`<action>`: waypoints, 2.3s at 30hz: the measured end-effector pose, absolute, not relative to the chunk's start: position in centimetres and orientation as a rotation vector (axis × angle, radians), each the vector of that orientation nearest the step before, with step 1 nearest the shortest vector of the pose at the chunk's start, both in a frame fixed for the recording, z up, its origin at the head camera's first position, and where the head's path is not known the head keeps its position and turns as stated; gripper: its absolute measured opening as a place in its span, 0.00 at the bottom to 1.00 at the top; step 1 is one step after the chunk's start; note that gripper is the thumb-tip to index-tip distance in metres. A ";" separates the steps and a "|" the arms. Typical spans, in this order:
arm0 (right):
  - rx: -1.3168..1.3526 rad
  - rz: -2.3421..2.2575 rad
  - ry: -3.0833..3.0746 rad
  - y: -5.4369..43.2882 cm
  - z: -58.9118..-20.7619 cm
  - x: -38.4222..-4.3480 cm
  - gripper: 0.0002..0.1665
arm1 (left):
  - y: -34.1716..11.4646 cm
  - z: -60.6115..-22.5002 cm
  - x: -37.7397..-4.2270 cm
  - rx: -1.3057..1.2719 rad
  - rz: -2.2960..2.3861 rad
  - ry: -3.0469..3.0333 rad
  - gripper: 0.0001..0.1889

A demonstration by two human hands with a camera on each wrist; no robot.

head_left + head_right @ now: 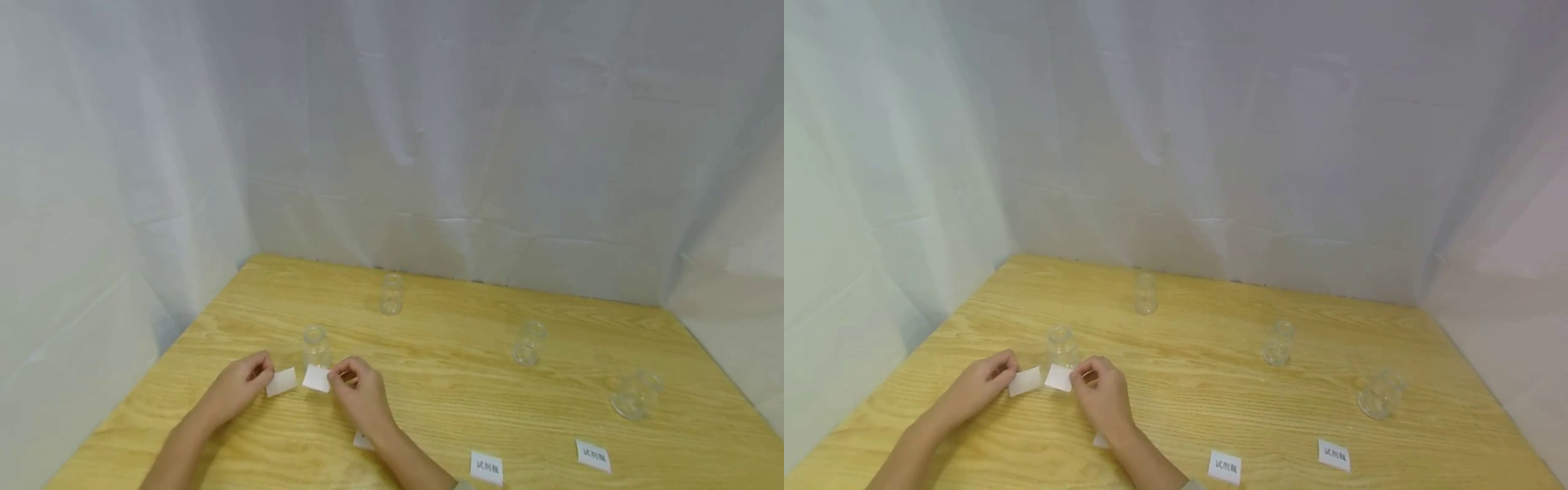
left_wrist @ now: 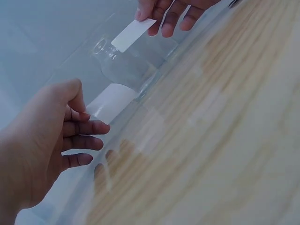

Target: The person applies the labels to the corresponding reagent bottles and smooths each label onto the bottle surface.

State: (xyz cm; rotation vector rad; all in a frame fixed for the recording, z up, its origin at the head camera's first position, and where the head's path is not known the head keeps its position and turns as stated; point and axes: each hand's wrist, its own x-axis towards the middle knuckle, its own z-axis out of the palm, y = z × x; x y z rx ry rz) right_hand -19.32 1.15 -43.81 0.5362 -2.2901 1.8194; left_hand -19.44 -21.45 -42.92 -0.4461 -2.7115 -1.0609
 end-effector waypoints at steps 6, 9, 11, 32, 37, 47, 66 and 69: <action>0.542 1.830 -2.286 1.2 -43.8 -19.4 0.02 | -22.2 -42.9 -19.7 -0.430 -0.957 -2.776 0.05; 0.536 1.825 -2.291 1.2 -43.8 -19.3 0.02 | -22.4 -43.0 -19.8 -0.427 -0.893 -2.773 0.05; 0.530 1.818 -2.293 1.1 -43.8 -19.3 0.02 | -22.5 -43.1 -19.9 -0.427 -0.852 -2.764 0.05; 0.520 1.823 -2.299 1.1 -43.8 -19.3 0.02 | -22.7 -43.3 -19.9 -0.369 -0.709 -2.713 0.04; 0.535 1.805 -2.325 1.2 -43.9 -19.4 0.03 | -22.8 -43.4 -19.9 -0.371 -0.709 -2.719 0.03; 0.542 1.799 -2.336 1.2 -43.9 -19.4 0.03 | -22.9 -43.4 -19.9 -0.369 -0.695 -2.709 0.03; 0.560 1.775 -2.312 1.2 -44.0 -19.4 0.03 | -23.3 -43.4 -20.0 -0.311 -0.663 -2.728 0.03; 0.554 1.776 -2.317 1.2 -44.1 -19.5 0.03 | -23.3 -43.4 -20.0 -0.314 -0.658 -2.722 0.03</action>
